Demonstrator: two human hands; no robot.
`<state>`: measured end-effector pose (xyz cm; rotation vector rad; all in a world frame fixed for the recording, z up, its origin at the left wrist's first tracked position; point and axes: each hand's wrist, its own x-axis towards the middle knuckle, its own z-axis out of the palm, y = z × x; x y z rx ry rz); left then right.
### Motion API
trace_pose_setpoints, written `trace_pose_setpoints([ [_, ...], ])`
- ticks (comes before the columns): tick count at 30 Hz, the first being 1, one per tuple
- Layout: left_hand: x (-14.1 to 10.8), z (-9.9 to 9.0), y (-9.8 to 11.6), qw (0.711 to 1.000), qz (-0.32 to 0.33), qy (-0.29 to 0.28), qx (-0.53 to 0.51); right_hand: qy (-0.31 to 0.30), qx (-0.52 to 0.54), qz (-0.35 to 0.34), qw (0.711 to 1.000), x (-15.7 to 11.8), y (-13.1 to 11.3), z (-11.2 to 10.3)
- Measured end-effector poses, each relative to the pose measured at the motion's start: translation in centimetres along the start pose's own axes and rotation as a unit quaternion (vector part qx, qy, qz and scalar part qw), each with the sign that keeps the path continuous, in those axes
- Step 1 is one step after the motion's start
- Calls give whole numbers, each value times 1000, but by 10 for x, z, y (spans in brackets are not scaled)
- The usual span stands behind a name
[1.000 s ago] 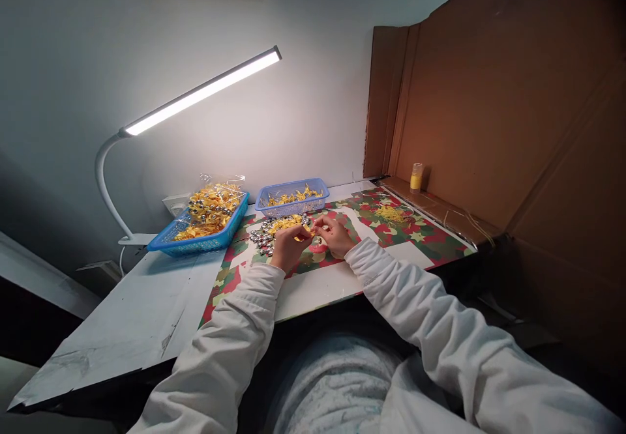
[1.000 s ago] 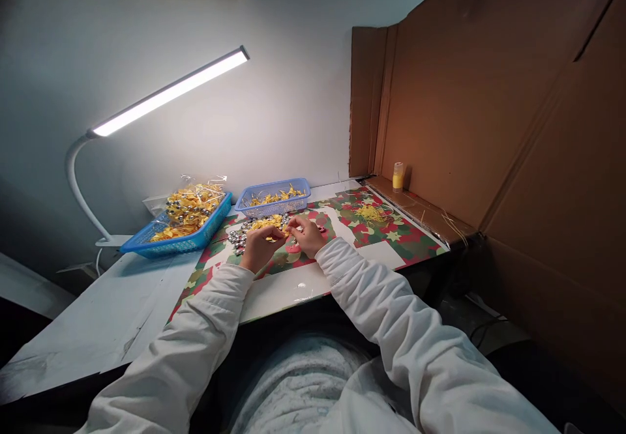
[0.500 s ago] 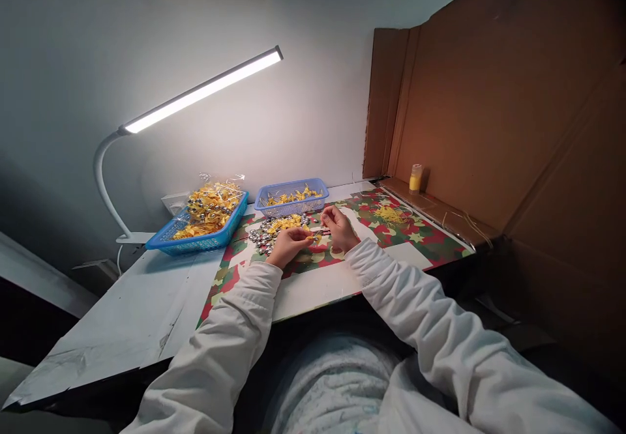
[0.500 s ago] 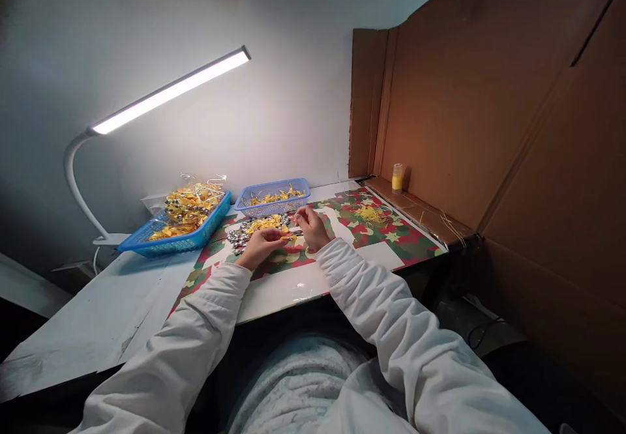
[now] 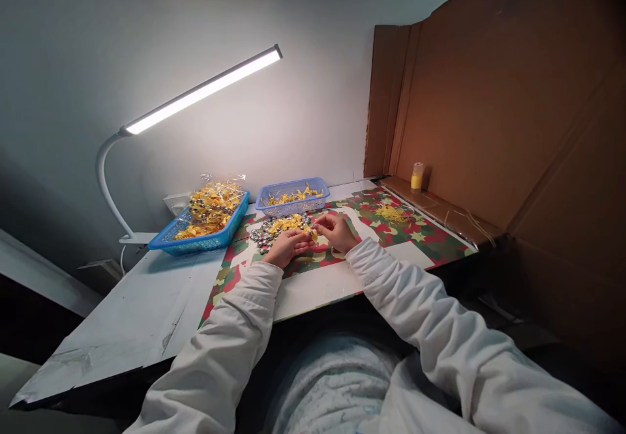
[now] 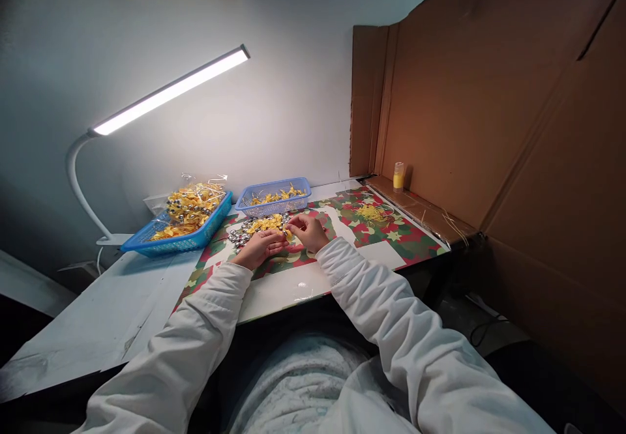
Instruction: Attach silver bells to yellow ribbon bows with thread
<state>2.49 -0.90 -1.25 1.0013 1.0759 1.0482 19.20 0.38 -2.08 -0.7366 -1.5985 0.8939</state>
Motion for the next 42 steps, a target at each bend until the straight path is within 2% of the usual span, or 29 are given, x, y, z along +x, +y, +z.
trace_pose_setpoints([
  [5,2,-1,0,1000,-11,-14,15,-27,-42,-21,999,-2,-3,0],
  [10,4,-3,3,1000,-26,-15,5,-35,-24,-14,999,-2,-2,0],
  [14,3,-4,3,999,14,-24,20,-8,58,25,998,3,4,-1],
  [17,1,-2,-1,991,92,-16,99,49,116,77,989,7,8,-5],
  [19,-1,1,-3,963,182,-1,197,73,131,106,983,9,9,-7],
  [21,-4,5,-5,920,262,3,293,71,138,127,980,10,10,-7],
  [23,-8,7,-4,878,312,-13,364,67,145,143,977,9,11,-6],
  [27,-12,8,-1,802,354,-79,475,60,147,166,973,9,14,-4],
  [31,-13,7,0,743,377,-119,540,53,143,206,967,8,15,-3],
  [33,-12,7,-1,724,402,-122,547,50,147,220,963,7,13,-2],
  [36,-11,8,-3,713,426,-136,540,44,154,239,958,7,9,0],
  [42,-12,13,-6,694,402,-180,569,47,143,237,960,10,8,3],
])
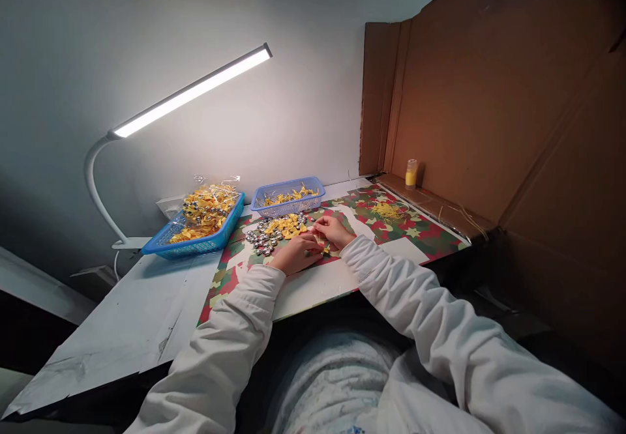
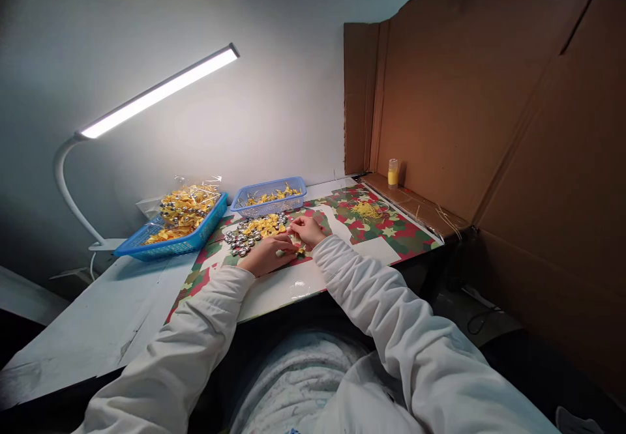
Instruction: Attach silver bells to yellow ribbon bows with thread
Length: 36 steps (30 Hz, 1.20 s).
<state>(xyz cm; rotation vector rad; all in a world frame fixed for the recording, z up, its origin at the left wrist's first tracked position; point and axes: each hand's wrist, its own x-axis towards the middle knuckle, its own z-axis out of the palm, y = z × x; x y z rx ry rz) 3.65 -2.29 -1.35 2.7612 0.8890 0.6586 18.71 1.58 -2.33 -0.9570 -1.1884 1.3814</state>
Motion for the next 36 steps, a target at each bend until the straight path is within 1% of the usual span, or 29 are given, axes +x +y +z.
trace_pose_setpoints([
  [3,1,2,5,1000,0,2,14,7,-38,-20,999,2,2,0],
  [6,2,4,10,1000,-6,8,24,10,-64,-22,998,3,3,1],
  [12,4,10,11,998,-14,29,51,1,-26,28,999,3,0,3],
  [14,4,11,11,998,-12,31,61,-11,-31,39,999,3,-1,4],
  [18,5,12,14,997,-7,17,75,-50,-63,-1,997,1,0,5],
  [21,6,11,19,996,15,-6,84,-36,-83,-41,995,1,2,5],
  [24,8,10,22,994,25,-17,102,-27,-94,-59,994,2,4,4],
  [28,8,10,22,993,22,-15,113,-16,-95,-62,993,4,7,4],
  [32,6,11,23,995,8,-8,100,-23,-92,-35,995,8,8,3],
  [34,5,11,25,996,-3,-6,90,-11,-100,-35,994,9,9,2],
  [36,5,9,26,997,-15,3,77,9,-116,-49,992,10,10,0],
])
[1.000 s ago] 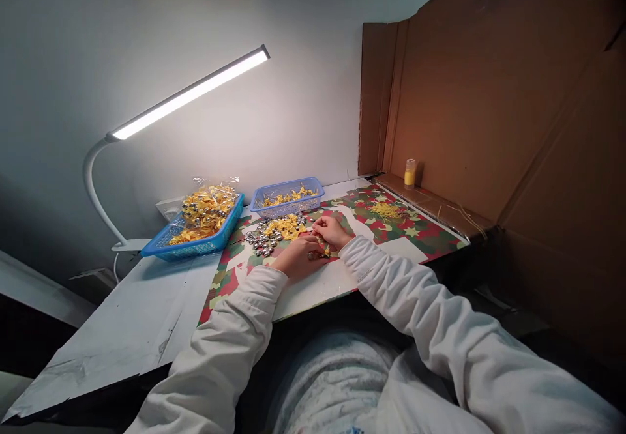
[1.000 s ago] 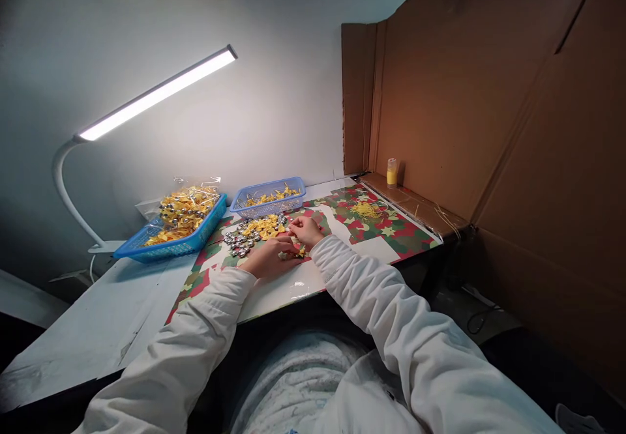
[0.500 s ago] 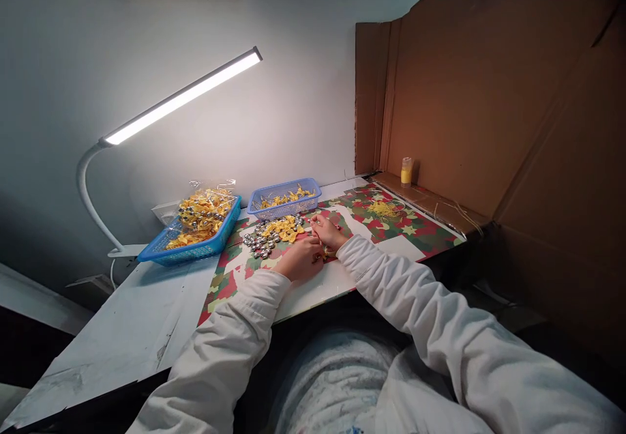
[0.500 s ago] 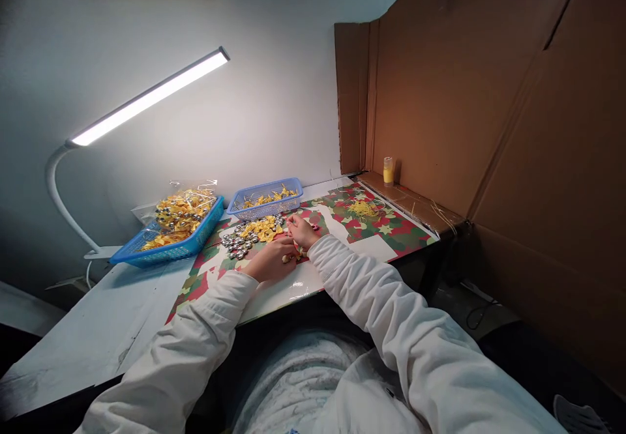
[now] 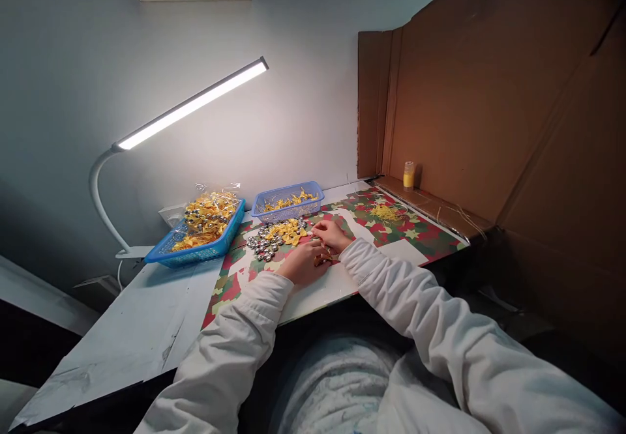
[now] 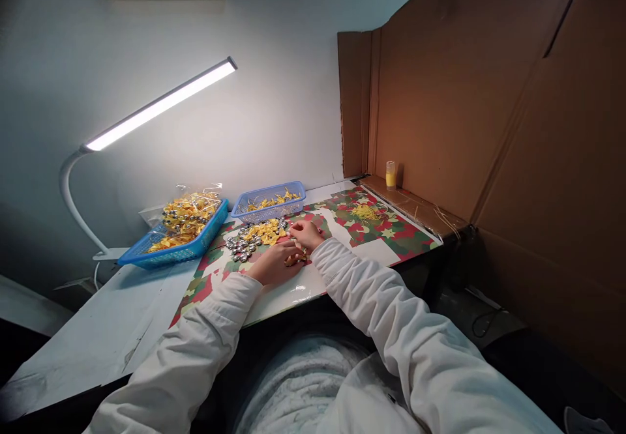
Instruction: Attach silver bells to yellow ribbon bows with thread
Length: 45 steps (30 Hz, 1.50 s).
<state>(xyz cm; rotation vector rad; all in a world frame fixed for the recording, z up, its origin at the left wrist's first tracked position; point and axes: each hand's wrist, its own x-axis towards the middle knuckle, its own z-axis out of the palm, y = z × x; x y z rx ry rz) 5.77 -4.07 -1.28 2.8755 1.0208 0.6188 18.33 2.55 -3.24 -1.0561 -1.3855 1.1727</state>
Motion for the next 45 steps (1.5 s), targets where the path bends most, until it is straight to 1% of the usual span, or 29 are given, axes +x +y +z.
trace_pose_setpoints([
  [2,0,-4,-4,1000,-10,18,-17,11,-19,-7,1000,0,2,-1],
  [4,-1,-10,-14,998,-37,48,-24,19,-36,-12,999,1,5,-1],
  [5,-2,-14,-21,996,-65,66,-17,25,-43,-11,999,2,6,-1],
  [6,-4,-18,-29,990,-109,92,4,33,-46,-7,998,2,7,-1],
  [8,-9,-27,-44,971,-202,111,57,45,-33,12,998,3,7,-1],
  [10,-16,-36,-58,944,-290,104,120,46,-7,34,998,3,6,-2],
  [12,-22,-42,-66,918,-355,78,157,46,17,46,998,2,3,-3],
  [14,-26,-44,-71,900,-399,39,170,48,32,51,997,1,-1,-5],
  [16,-27,-43,-72,888,-427,6,170,51,40,50,997,0,-4,-7],
  [19,-26,-41,-72,881,-445,-12,163,57,25,39,997,0,-7,-9],
  [21,-26,-40,-73,883,-442,-1,158,59,-13,27,998,-1,-7,-10],
  [24,-29,-42,-81,875,-450,67,169,54,-98,-3,994,0,-5,-12],
  [26,-34,-43,-91,853,-476,104,186,61,-147,-21,987,0,-3,-14],
  [28,-40,-43,-102,837,-508,90,184,76,-179,-30,981,1,-2,-15],
  [30,-46,-41,-114,829,-530,70,165,84,-194,-38,977,1,-1,-16],
  [34,-54,-39,-128,827,-534,84,153,78,-199,-57,975,2,0,-15],
  [39,-55,-41,-129,826,-538,106,128,67,-195,-71,976,3,1,-14],
  [43,-51,-42,-122,835,-509,148,152,68,-210,-73,973,3,0,-14],
  [45,-49,-40,-119,837,-498,156,162,63,-215,-74,972,3,0,-14],
])
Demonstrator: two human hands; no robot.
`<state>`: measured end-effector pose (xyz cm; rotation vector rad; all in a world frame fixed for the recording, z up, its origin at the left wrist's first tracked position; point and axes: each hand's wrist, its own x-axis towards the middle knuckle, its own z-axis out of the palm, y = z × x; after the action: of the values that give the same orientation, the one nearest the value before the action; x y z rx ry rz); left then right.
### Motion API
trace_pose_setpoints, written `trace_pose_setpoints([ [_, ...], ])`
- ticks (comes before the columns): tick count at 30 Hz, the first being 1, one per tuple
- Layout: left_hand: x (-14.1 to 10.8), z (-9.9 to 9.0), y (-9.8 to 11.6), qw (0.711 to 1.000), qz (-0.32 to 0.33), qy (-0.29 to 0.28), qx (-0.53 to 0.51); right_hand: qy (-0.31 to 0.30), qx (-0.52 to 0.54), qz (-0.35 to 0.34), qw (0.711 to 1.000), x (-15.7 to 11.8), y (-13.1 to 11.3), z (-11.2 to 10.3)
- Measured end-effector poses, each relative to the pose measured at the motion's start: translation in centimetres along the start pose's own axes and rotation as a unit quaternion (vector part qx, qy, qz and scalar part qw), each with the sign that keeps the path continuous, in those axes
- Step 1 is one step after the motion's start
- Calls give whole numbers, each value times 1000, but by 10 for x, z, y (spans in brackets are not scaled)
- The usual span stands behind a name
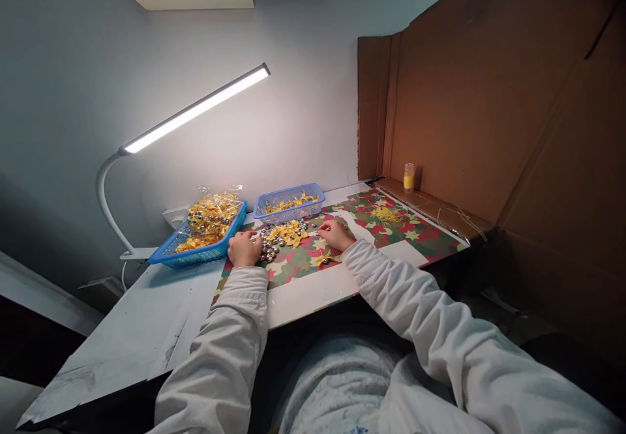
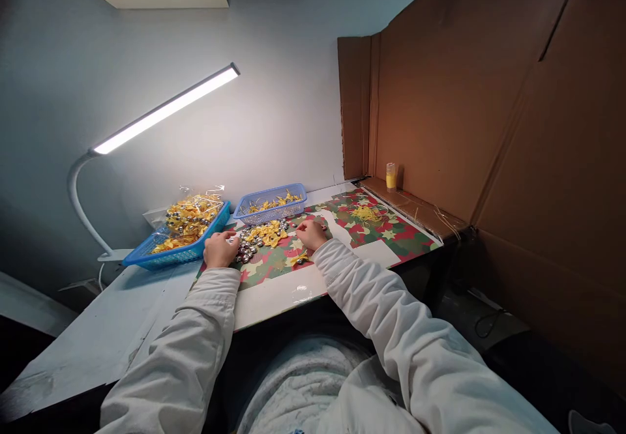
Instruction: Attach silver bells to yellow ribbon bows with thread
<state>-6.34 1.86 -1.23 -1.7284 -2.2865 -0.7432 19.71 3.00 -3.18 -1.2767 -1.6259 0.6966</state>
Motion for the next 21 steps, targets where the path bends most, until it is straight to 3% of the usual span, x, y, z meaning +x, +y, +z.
trace_pose_setpoints([
  [6,-3,3,3,999,-33,-39,0,-9,-3,-9,1000,-1,0,0],
  [10,-5,-5,8,999,-25,34,-35,-2,7,-12,1000,-3,-4,-1],
  [13,-9,-17,21,989,73,116,-64,55,-3,-91,994,-8,-11,-4],
  [16,-16,-24,36,969,192,133,-79,83,-46,-189,977,-12,-18,-9],
  [21,-22,-23,46,948,272,143,-87,69,-99,-181,976,-14,-19,-10],
])
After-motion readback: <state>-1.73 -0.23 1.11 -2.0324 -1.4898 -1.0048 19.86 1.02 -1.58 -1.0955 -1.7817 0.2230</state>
